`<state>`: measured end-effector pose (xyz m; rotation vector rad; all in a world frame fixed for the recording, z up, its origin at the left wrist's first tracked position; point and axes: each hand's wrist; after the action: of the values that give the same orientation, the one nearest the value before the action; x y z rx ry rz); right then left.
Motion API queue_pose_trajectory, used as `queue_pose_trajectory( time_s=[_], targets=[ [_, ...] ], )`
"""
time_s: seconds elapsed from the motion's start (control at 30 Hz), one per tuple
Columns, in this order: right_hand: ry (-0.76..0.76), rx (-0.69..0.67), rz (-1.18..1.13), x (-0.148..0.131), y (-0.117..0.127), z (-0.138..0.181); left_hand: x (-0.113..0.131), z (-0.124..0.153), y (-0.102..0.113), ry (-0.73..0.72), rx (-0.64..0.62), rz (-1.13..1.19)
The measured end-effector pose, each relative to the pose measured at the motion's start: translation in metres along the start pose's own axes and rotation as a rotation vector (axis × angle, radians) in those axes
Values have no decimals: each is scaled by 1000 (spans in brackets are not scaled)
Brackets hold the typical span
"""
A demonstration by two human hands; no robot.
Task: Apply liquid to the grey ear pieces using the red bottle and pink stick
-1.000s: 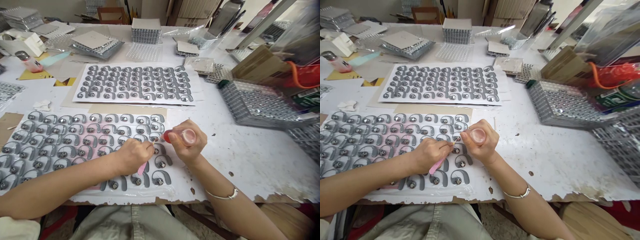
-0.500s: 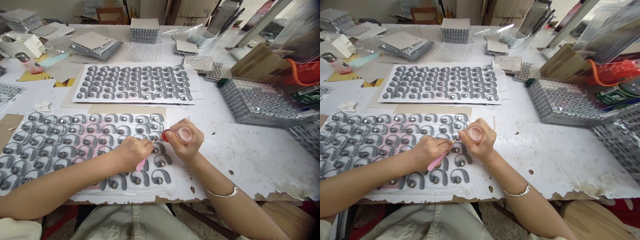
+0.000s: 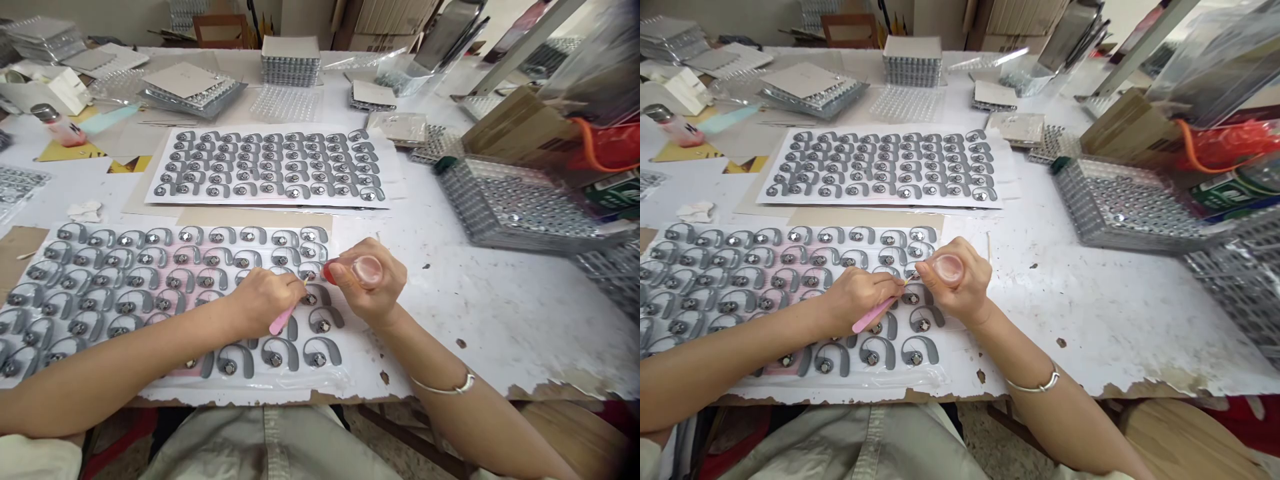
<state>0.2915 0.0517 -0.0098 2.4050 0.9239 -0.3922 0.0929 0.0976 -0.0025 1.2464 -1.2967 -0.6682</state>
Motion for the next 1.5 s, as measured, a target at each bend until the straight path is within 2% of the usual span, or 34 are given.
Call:
queue_pose_trajectory(
  time_s=[0.23, 0.67, 0.87, 1.5],
  targets=[
    [-6, -13, 15, -2, 1, 1, -3, -1, -1, 30, 29, 51],
    [-22, -23, 3, -2, 1, 2, -4, -5, 10, 108, 64, 272],
    [-57, -39, 14, -4, 2, 2, -8, -6, 10, 146, 124, 348],
    [-31, -25, -60, -4, -1, 5, -11, -7, 12, 242, 119, 521]
  ],
)
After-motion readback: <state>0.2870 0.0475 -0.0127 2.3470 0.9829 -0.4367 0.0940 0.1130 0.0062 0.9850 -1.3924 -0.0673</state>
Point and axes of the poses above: each hand's wrist, its own z-axis away from the middle knuckle, its own y-axis out of the back of the hand, x = y × z, and after that the axes turned 6 degrees about z, right-handed
